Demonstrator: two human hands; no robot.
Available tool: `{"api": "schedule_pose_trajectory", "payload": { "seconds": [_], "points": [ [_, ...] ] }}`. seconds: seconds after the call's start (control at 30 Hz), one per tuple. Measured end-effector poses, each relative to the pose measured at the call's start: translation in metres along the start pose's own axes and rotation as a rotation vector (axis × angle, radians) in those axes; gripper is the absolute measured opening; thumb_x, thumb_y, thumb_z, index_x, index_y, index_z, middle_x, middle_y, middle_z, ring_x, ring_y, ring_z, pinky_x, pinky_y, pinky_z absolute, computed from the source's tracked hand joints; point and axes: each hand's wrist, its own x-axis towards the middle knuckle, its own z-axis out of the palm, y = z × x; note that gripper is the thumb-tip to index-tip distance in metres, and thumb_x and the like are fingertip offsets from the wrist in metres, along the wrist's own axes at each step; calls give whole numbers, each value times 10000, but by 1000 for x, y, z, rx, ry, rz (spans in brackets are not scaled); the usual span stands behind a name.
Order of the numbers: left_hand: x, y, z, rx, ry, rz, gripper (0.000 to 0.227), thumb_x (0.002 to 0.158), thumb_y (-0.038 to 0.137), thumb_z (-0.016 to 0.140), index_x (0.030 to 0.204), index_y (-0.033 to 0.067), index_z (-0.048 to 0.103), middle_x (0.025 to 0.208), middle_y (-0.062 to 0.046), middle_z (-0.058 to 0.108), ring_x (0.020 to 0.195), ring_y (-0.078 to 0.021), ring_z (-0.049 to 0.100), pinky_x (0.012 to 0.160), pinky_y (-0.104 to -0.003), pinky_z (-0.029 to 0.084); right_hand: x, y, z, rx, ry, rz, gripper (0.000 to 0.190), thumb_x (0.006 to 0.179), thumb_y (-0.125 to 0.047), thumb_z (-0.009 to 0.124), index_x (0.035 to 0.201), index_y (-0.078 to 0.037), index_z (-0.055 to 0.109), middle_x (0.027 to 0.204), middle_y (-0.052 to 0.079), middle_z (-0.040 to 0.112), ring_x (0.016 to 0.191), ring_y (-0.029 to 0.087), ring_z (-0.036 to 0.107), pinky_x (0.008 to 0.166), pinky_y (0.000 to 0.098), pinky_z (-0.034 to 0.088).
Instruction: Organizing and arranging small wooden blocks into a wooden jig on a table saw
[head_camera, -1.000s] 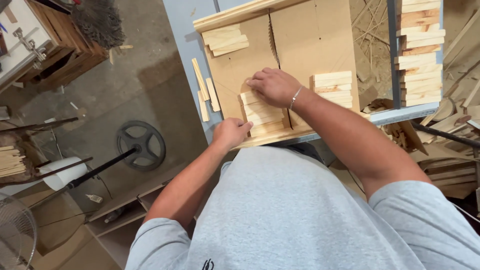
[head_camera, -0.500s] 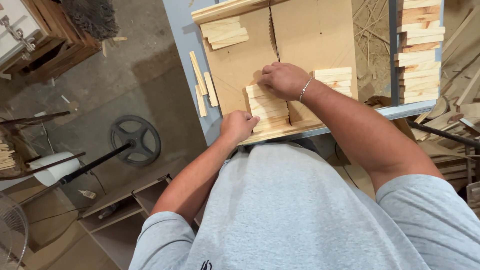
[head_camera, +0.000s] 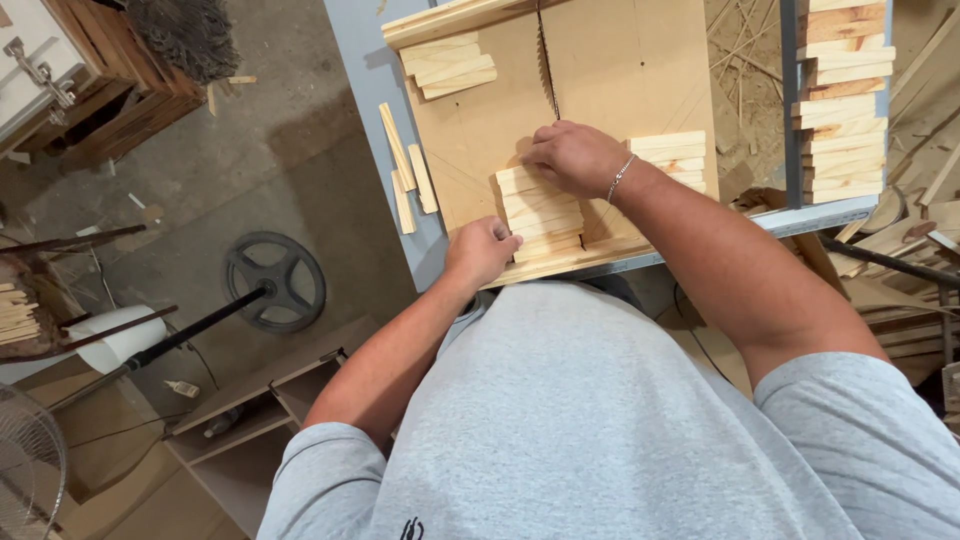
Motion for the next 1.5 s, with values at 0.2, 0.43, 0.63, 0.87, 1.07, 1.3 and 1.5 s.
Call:
{"api": "schedule_pose_trajectory", "payload": {
  "seconds": [0.2, 0.43, 0.63, 0.87, 1.07, 1.3, 1.5],
  "points": [
    [-3, -5, 1, -95, -9, 40, 185, 828, 411, 691, 859, 238, 750, 748, 14, 732, 892, -235, 732, 792, -356, 557, -3, 2, 2, 8, 28, -10, 146, 972, -266, 636, 1053, -187, 728, 1098, -11, 658, 1081, 218, 628, 938, 363, 547],
    [16, -28, 17, -212, -59, 84, 171, 840, 342, 657, 952, 233, 726, 759, 36, 750, 845, -154, 738, 781, -328, 565, -6, -2, 1, 3, 48, -11, 127, 976, -243, 637, 1031, -166, 721, 1114, 9, 663, 1082, 231, 622, 937, 368, 536],
    [9, -26, 6, -384, -104, 146, 183, 895, 211, 604, 1031, 121, 688, 892, -76, 789, 825, -154, 749, 749, -279, 567, -19, -15, -14, 9, 115, -5, 130, 919, -166, 649, 1012, -160, 739, 1106, 23, 676, 1063, 249, 636, 941, 379, 546],
    [7, -13, -25, -201, 136, 87, 365, 894, 491, 650, 1140, 225, 689, 1081, -19, 772, 1109, -268, 706, 941, -431, 545, -81, 29, -23, 233, 627, 340, 230, 1016, -118, 677, 1207, -220, 756, 1052, 11, 678, 1037, 238, 673, 886, 341, 570],
    [18, -21, -25, -90, 185, 109, 351, 895, 508, 631, 1120, 250, 710, 1065, 0, 770, 1107, -270, 702, 936, -428, 554, -143, 64, -15, 41, 716, 393, 104, 1020, -159, 757, 1115, -182, 792, 938, 35, 673, 945, 262, 675, 896, 375, 541],
    [-53, -5, -41, 258, -139, 219, 376, 813, 503, 686, 978, 174, 766, 1046, -77, 763, 1100, -367, 703, 946, -463, 551, -188, -32, -34, 36, 187, 274, 260, 747, -382, 842, 854, -154, 779, 835, 87, 748, 882, 313, 721, 862, 431, 563],
    [-15, -62, 10, 496, -5, 548, 369, 740, 407, 794, 971, 164, 639, 966, -43, 649, 1031, -330, 695, 856, -460, 584, -220, -8, 35, -272, 295, 190, 312, 812, -340, 751, 1097, -227, 692, 1061, -10, 650, 1059, 210, 656, 926, 358, 543]
  ]
}}
